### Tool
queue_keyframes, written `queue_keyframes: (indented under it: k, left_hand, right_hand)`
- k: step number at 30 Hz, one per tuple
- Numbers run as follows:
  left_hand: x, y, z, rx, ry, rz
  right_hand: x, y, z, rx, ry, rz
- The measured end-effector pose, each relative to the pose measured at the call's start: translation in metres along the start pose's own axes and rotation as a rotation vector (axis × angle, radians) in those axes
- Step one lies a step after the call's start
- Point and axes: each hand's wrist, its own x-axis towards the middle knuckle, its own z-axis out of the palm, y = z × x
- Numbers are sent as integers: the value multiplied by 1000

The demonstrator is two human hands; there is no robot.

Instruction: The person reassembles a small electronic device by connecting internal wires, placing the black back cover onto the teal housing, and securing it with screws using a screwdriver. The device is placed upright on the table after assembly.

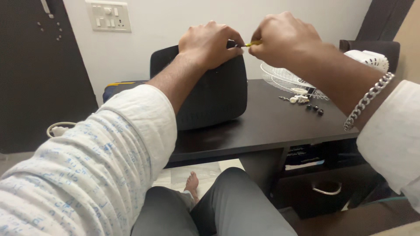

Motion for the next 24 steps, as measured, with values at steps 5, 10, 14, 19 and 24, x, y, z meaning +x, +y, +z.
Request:
queue_keyframes:
  k: [5, 10, 14, 19, 24]
  left_hand:
    - [2, -1, 0, -37, -5, -35]
    - [2, -2, -2, -35, -8, -5]
    - [0, -2, -2, -49, -15, -26]
    - [5, -7, -2, -41, 5, 17]
    - [6, -14, 6, -115, 72, 62]
  right_hand:
    - [-1, 1, -2, 35, -65, 86]
    - [0, 4, -4, 97, -119, 97]
    - [-7, 10, -6, 112, 45, -72]
    - [-10, 25, -4, 104, 116, -139]
    - [-9, 47, 23, 632, -12, 124]
